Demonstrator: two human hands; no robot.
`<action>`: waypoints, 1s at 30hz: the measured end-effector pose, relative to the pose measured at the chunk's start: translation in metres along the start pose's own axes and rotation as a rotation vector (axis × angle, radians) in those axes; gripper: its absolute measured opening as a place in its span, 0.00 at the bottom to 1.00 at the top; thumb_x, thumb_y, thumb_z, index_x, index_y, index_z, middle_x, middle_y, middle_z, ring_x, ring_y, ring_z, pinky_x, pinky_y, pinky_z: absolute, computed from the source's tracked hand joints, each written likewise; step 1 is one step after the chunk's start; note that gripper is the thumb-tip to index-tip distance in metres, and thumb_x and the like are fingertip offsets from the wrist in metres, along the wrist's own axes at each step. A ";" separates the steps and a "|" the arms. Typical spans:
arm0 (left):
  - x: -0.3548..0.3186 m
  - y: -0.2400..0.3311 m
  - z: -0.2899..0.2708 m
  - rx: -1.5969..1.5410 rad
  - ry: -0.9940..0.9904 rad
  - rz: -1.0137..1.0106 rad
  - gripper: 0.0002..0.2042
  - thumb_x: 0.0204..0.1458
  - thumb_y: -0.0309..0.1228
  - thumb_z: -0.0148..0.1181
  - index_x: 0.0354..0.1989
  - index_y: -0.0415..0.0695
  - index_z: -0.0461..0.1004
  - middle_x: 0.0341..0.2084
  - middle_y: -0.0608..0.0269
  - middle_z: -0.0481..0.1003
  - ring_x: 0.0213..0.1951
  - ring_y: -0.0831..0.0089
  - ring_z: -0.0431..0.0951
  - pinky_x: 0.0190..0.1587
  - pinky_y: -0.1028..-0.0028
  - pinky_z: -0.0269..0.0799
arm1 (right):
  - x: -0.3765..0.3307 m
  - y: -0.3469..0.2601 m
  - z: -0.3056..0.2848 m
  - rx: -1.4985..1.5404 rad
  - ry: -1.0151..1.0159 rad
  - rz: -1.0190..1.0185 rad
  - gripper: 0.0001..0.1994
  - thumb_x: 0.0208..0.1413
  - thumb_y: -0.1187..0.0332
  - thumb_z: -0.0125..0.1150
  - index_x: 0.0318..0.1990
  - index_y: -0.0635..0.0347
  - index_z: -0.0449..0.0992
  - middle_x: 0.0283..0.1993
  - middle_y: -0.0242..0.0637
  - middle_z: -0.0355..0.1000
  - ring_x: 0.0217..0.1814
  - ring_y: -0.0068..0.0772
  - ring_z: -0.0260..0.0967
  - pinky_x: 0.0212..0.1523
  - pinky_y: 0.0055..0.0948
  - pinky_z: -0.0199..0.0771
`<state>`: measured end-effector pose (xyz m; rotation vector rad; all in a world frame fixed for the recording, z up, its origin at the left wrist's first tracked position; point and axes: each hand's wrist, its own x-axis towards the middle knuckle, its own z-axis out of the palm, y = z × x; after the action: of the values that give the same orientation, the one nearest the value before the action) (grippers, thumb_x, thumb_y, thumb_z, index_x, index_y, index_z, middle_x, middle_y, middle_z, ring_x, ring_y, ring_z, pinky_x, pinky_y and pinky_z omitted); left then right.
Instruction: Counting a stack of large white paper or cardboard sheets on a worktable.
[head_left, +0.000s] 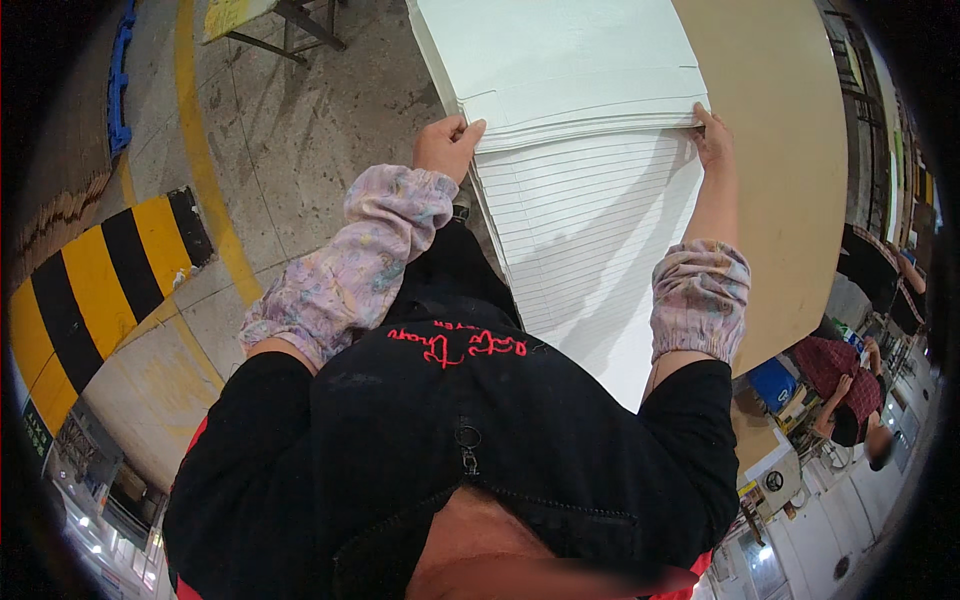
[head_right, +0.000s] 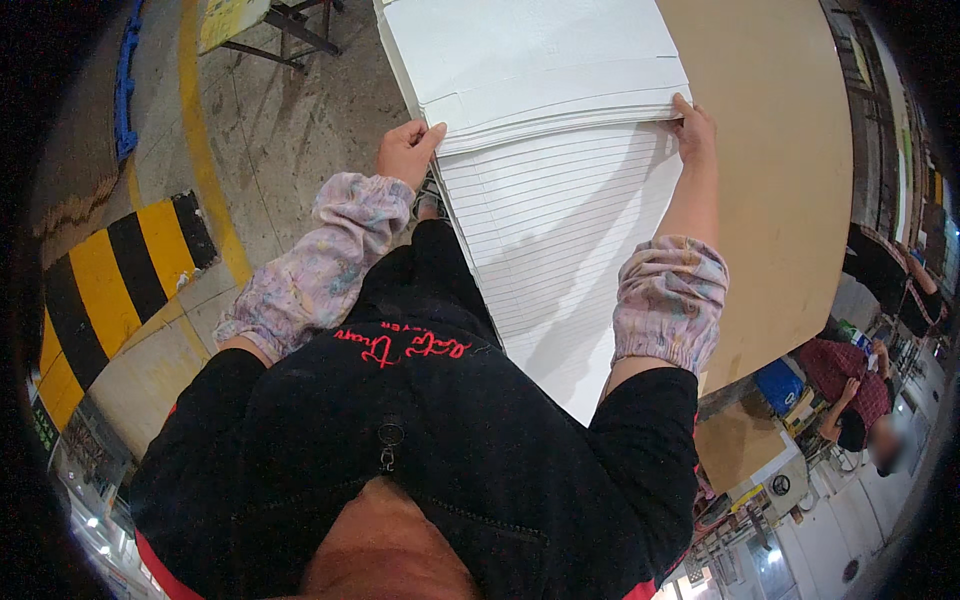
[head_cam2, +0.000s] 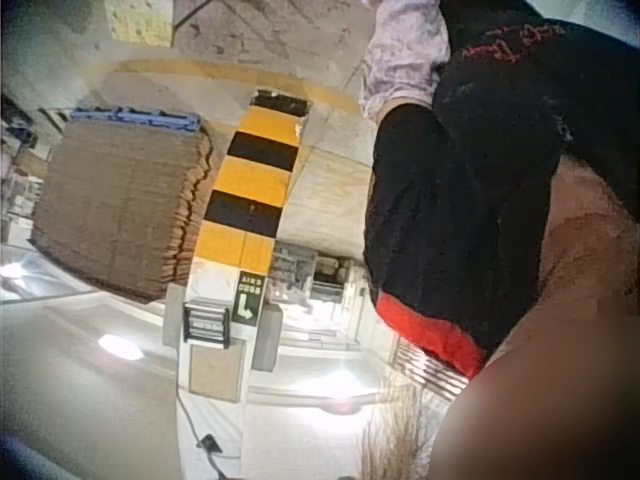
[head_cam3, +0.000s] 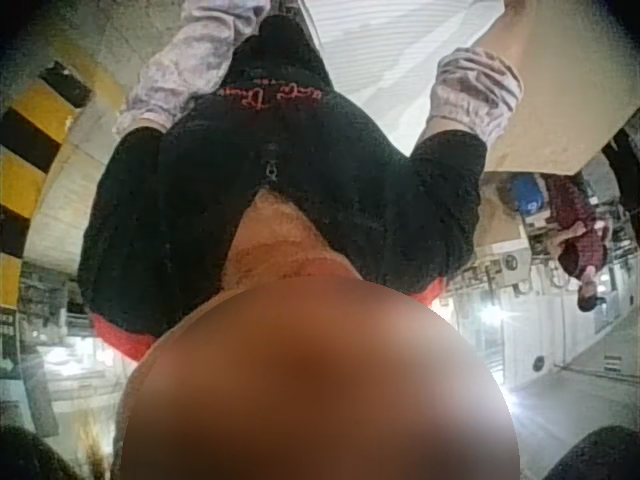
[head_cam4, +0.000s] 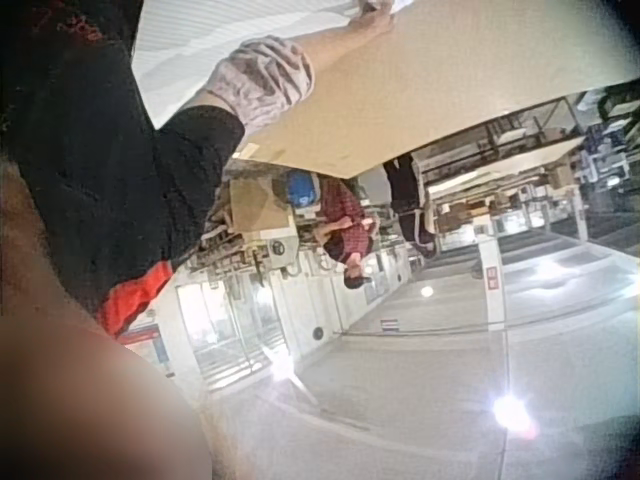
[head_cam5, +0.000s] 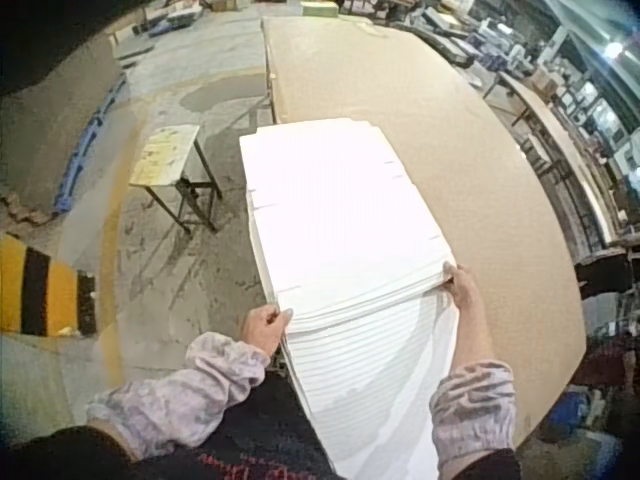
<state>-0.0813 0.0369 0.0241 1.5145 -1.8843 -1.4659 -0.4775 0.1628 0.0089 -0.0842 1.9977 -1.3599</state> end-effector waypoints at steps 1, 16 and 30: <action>-0.001 -0.001 0.000 0.048 0.013 0.022 0.16 0.47 0.37 0.56 0.16 0.38 0.67 0.08 0.69 0.63 0.15 0.83 0.59 0.18 0.78 0.55 | -0.001 0.001 -0.001 -0.008 -0.027 -0.004 0.16 0.48 0.68 0.59 0.42 0.69 0.68 0.36 0.37 0.69 0.32 0.30 0.67 0.36 0.30 0.68; -0.015 -0.001 0.006 0.040 0.025 -0.017 0.17 0.45 0.39 0.56 0.18 0.36 0.66 0.09 0.59 0.64 0.14 0.73 0.61 0.20 0.71 0.59 | 0.000 0.023 -0.008 0.037 -0.050 -0.073 0.16 0.49 0.69 0.58 0.43 0.70 0.67 0.38 0.39 0.68 0.35 0.31 0.68 0.36 0.31 0.72; -0.023 -0.016 0.015 0.048 0.117 0.122 0.17 0.45 0.39 0.57 0.17 0.38 0.61 0.12 0.54 0.63 0.16 0.64 0.60 0.21 0.67 0.58 | -0.005 0.026 -0.021 -0.349 -0.033 -0.190 0.16 0.51 0.67 0.52 0.46 0.64 0.67 0.38 0.38 0.70 0.33 0.30 0.67 0.27 0.29 0.70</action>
<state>-0.0746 0.0655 0.0117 1.4459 -1.9184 -1.2596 -0.4779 0.1933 -0.0060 -0.4630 2.2244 -1.0973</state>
